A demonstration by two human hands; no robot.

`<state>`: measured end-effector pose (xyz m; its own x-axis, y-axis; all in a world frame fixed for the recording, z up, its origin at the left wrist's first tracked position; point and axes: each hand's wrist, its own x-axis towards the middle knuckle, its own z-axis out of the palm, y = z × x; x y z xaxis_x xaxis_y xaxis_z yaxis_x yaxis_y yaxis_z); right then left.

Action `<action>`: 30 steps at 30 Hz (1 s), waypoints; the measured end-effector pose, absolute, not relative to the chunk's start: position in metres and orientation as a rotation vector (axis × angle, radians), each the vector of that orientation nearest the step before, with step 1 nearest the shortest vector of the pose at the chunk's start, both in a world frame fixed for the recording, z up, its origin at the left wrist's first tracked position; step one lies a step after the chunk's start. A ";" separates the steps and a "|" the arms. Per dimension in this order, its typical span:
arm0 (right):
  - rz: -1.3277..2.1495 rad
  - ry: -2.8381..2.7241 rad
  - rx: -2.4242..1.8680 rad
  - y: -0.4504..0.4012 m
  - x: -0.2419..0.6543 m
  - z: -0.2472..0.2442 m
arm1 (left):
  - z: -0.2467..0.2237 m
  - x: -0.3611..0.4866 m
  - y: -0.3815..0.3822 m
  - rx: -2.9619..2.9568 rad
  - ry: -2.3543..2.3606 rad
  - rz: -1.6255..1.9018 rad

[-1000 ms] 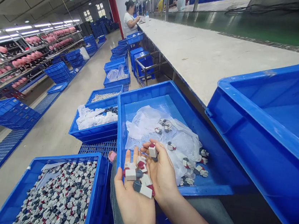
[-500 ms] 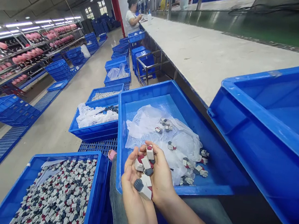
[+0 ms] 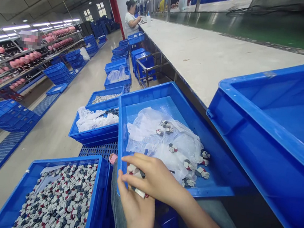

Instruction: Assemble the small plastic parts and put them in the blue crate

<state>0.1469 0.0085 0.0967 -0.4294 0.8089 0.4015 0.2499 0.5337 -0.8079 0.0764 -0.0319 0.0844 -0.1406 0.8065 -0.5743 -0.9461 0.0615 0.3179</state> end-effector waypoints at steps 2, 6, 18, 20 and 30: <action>0.747 -2.136 -0.870 0.008 0.148 0.097 | 0.082 0.074 -0.032 -0.207 0.729 1.523; 0.703 -2.269 -0.898 0.008 0.147 0.099 | 0.077 0.074 -0.032 -0.201 0.752 1.538; 0.868 -2.404 -1.128 0.008 0.150 0.095 | 0.058 0.078 -0.036 -0.069 0.886 1.520; 0.907 -2.379 -1.171 0.007 0.148 0.093 | 0.052 0.077 -0.037 -0.092 0.904 1.516; 1.273 -1.959 -0.990 0.007 0.150 0.093 | 0.051 0.070 -0.028 -0.058 0.987 1.641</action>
<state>0.1502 0.0071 0.0932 -0.5458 0.8340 0.0814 0.2644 0.2636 -0.9277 0.0698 -0.0284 0.0509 -0.3367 0.7851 -0.5199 -0.8272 0.0172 0.5617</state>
